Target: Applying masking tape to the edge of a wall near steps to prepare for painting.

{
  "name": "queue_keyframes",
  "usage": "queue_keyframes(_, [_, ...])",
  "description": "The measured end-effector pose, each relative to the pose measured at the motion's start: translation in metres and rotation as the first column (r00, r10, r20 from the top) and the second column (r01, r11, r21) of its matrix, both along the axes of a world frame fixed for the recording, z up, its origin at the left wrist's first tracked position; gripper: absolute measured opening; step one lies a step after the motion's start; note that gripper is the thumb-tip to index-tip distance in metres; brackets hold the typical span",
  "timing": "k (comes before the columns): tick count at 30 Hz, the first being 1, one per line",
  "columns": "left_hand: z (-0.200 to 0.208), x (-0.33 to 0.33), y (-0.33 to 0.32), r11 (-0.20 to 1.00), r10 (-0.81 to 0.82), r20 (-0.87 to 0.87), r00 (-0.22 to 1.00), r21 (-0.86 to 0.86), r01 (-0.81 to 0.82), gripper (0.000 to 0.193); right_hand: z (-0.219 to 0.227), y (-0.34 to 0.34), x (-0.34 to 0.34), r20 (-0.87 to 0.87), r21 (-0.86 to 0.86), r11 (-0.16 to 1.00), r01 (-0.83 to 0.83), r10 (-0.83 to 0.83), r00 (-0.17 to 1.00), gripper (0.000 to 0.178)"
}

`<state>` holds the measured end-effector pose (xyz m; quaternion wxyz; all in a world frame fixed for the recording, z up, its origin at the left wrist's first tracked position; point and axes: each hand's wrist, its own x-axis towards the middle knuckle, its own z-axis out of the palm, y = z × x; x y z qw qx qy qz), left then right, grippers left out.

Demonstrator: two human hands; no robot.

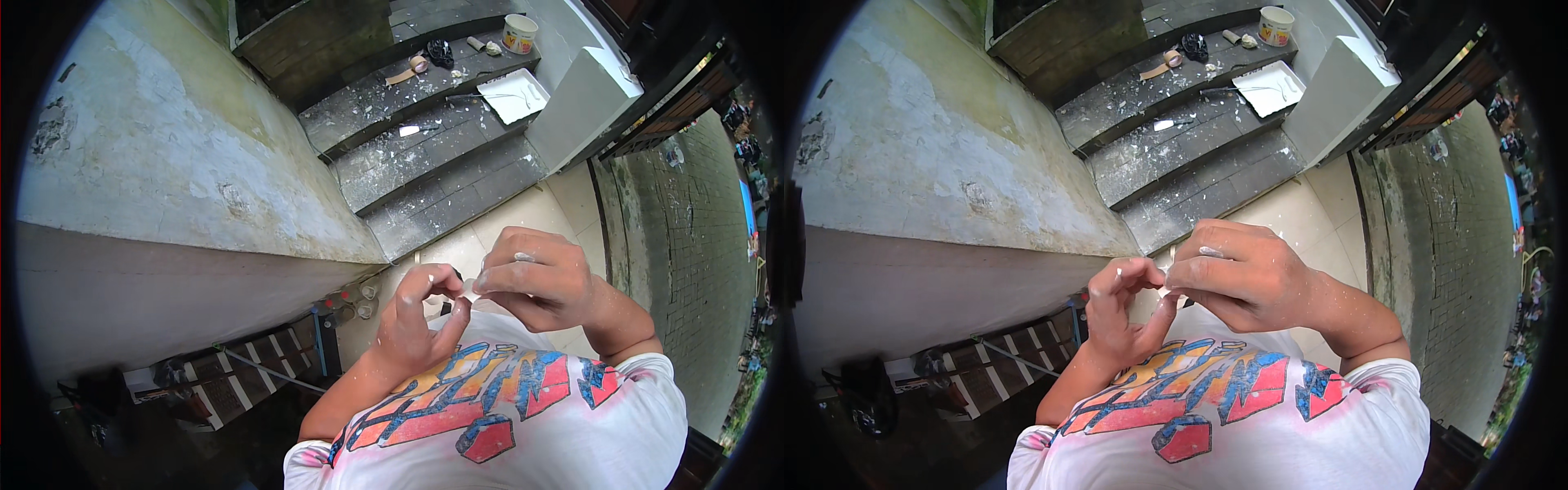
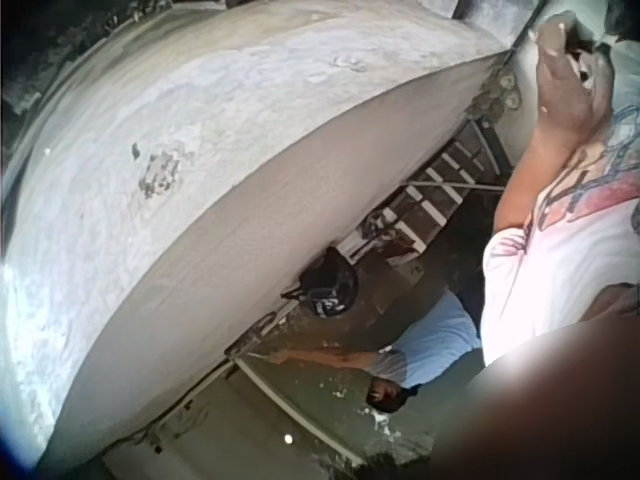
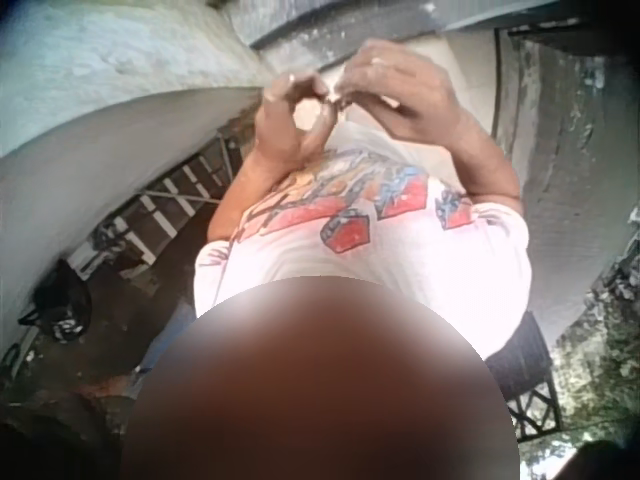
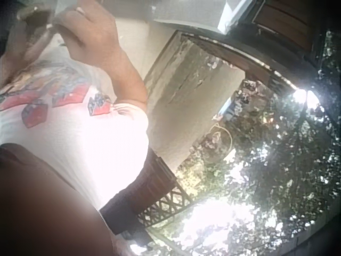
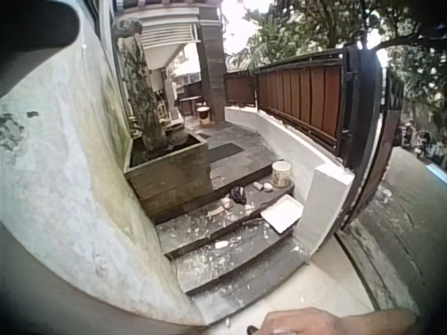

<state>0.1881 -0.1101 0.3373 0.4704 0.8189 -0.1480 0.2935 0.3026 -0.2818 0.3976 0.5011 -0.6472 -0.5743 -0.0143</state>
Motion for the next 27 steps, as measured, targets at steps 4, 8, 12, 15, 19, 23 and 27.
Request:
queue_keyframes(4, [-0.016, 0.009, 0.008, 0.982, -0.131, -0.360, 0.924, -0.173, 0.072, 0.044, 0.023, 0.016, 0.016, -0.030, 0.073, 0.993, 0.090, -0.088, 0.996, 0.024])
queue_keyframes(8, [-0.031, 0.016, 0.012, 0.960, -0.246, -0.387, 0.889, -0.221, 0.169, 0.015, 0.047, 0.030, 0.052, 0.086, 0.155, 0.985, 0.080, -0.094, 0.992, 0.021])
queue_keyframes(12, [-0.065, 0.003, 0.038, 0.956, -0.283, -0.508, 0.814, -0.215, 0.198, 0.018, 0.070, 0.056, 0.076, 0.031, 0.223, 0.968, 0.114, -0.123, 0.992, 0.016])
queue_keyframes(15, [-0.099, -0.012, 0.057, 0.956, -0.275, -0.586, 0.762, -0.252, 0.151, 0.018, 0.083, 0.079, 0.084, 0.046, 0.177, 0.984, 0.025, -0.034, 0.998, 0.016])
queue_keyframes(19, [-0.119, -0.031, 0.072, 0.954, -0.235, -0.611, 0.756, -0.296, 0.057, 0.021, 0.100, 0.112, 0.077, 0.234, 0.067, 0.994, -0.087, 0.069, 0.970, 0.021])
queue_keyframes(23, [-0.119, -0.043, 0.087, 0.960, -0.195, -0.586, 0.786, -0.278, 0.031, 0.029, 0.125, 0.155, 0.051, 0.255, 0.136, 0.985, -0.103, 0.066, 0.965, 0.023])
queue_keyframes(27, [-0.123, -0.058, 0.105, 0.952, -0.213, -0.577, 0.788, -0.303, 0.036, 0.031, 0.165, 0.186, 0.035, 0.489, 0.212, 0.954, -0.212, 0.084, 0.868, 0.015])
